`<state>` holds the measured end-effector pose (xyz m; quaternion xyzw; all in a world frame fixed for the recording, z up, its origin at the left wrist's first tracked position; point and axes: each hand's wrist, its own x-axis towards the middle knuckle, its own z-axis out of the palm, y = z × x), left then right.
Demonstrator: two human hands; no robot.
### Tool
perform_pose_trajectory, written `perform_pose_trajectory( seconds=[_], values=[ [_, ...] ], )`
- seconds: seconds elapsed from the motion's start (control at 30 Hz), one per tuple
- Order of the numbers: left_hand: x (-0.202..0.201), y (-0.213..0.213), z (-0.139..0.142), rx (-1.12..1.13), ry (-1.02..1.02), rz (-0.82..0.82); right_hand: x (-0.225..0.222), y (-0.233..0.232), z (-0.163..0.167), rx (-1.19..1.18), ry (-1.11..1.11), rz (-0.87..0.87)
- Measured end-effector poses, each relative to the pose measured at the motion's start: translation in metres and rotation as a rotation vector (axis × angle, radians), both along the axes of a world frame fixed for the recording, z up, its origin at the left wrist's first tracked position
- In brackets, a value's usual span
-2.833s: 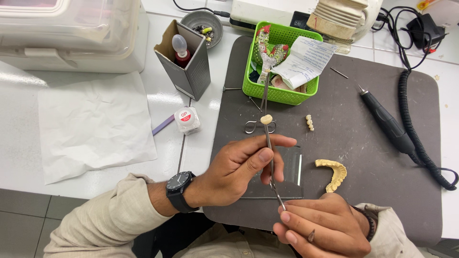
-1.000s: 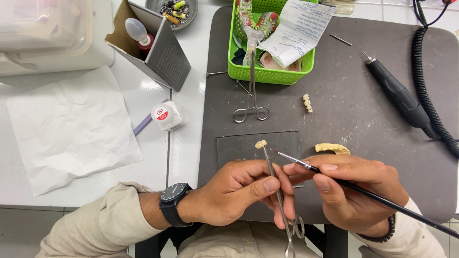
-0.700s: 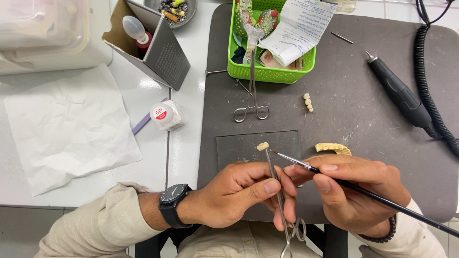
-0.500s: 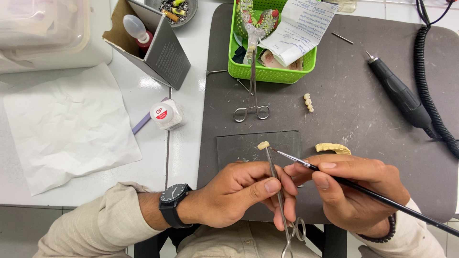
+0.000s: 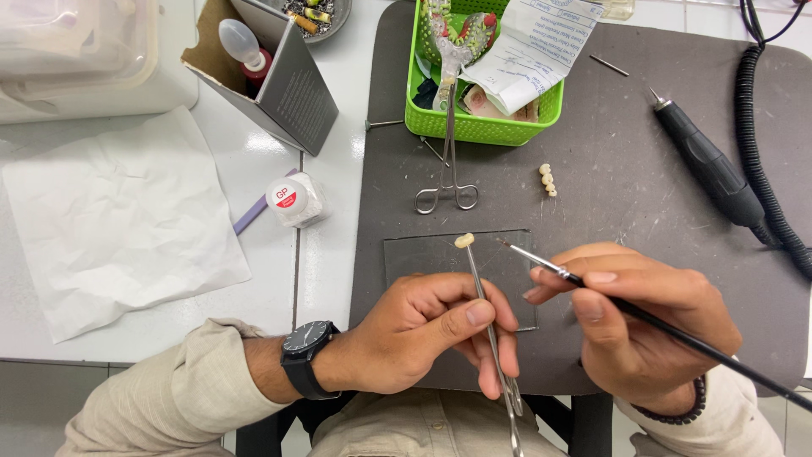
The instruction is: The person holds a denture tooth in locking forceps and uses a fine brush to apply ceramic material to it, dipping the brush on a glass slab and shaping the material on the tooth. They reposition the tooth in the forceps and continue applying material with the brush throughout the episode.
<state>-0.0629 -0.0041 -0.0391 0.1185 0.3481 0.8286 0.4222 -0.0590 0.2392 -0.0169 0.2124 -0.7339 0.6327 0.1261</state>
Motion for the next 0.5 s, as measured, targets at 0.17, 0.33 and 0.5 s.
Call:
perform_pose_trajectory(
  seconds=[0.17, 0.33, 0.5],
  values=[
    [0.000, -0.003, -0.007, -0.011, -0.001, 0.016, 0.001, -0.009, -0.015, -0.166, -0.109, 0.079],
    [0.000, -0.005, -0.009, -0.007, 0.024, 0.036, 0.003, -0.014, -0.021, -0.185, -0.114, 0.106],
    [-0.001, -0.006, -0.012, 0.000, 0.079, 0.029, 0.002, -0.014, -0.021, -0.139, -0.092, 0.099]
  ],
)
